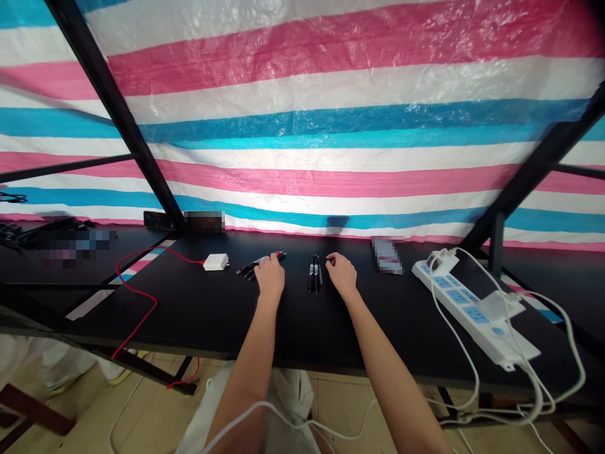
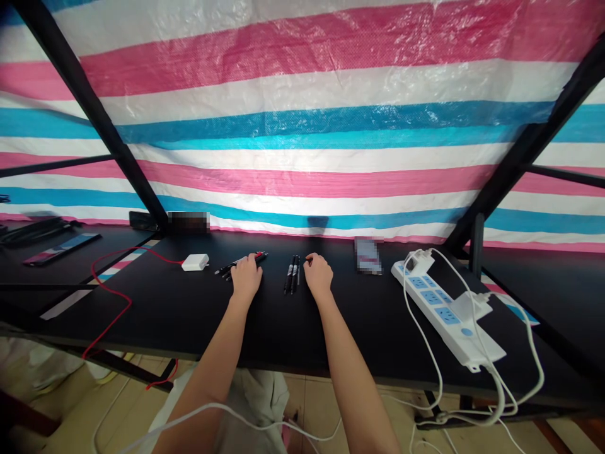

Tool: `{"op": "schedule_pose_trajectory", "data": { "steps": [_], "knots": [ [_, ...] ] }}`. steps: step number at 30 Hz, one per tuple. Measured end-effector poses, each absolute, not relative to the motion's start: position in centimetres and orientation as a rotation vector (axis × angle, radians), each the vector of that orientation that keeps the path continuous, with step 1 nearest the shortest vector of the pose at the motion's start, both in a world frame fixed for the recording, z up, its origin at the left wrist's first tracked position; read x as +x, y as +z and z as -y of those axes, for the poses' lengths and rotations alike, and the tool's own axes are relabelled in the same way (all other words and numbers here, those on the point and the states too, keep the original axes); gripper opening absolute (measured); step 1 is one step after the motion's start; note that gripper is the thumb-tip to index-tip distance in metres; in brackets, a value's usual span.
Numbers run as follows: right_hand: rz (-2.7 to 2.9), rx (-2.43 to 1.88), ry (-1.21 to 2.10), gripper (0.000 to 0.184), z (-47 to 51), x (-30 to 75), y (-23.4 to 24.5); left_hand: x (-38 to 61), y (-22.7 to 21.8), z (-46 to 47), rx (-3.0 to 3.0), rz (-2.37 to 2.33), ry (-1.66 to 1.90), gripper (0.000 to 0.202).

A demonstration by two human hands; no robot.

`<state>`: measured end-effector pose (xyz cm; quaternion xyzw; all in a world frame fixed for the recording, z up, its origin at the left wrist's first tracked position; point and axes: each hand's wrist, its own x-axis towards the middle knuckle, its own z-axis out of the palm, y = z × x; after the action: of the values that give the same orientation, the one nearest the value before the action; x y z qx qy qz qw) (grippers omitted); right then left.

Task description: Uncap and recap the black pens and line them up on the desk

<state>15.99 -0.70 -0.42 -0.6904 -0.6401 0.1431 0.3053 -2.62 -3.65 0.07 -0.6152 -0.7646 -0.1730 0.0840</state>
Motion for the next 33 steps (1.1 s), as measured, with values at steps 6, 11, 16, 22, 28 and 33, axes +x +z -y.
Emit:
{"op": "schedule_pose_trajectory", "data": {
  "steps": [6,11,16,22,28,33],
  "knots": [
    [1.812,-1.869,0.321,0.021,0.8,15.8,-0.8,-2.6,-0.1,3.6,-1.832,2.301,-0.515,0.032],
    [1.798,-1.886,0.140,0.022,1.2,16.0,0.1,-2.5,-0.1,3.3,-1.902,2.324,-0.598,0.030],
    [1.549,-2.139,-0.105,0.030,1.5,17.9,0.6,-1.9,-0.3,3.2,-2.204,2.115,-0.760,0.033],
    [1.642,-2.186,0.226,0.027,0.9,18.7,-0.1,-0.9,-0.7,3.4,-2.536,1.888,-0.692,0.029],
    [1.783,-2.065,0.219,0.029,1.0,17.6,-0.3,-0.7,-0.7,3.5,-2.561,1.863,-0.708,0.033],
    [1.810,-2.163,0.081,0.022,1.5,17.3,0.2,-0.5,-0.6,3.7,-2.627,1.804,-0.711,0.028]
  ]
}}
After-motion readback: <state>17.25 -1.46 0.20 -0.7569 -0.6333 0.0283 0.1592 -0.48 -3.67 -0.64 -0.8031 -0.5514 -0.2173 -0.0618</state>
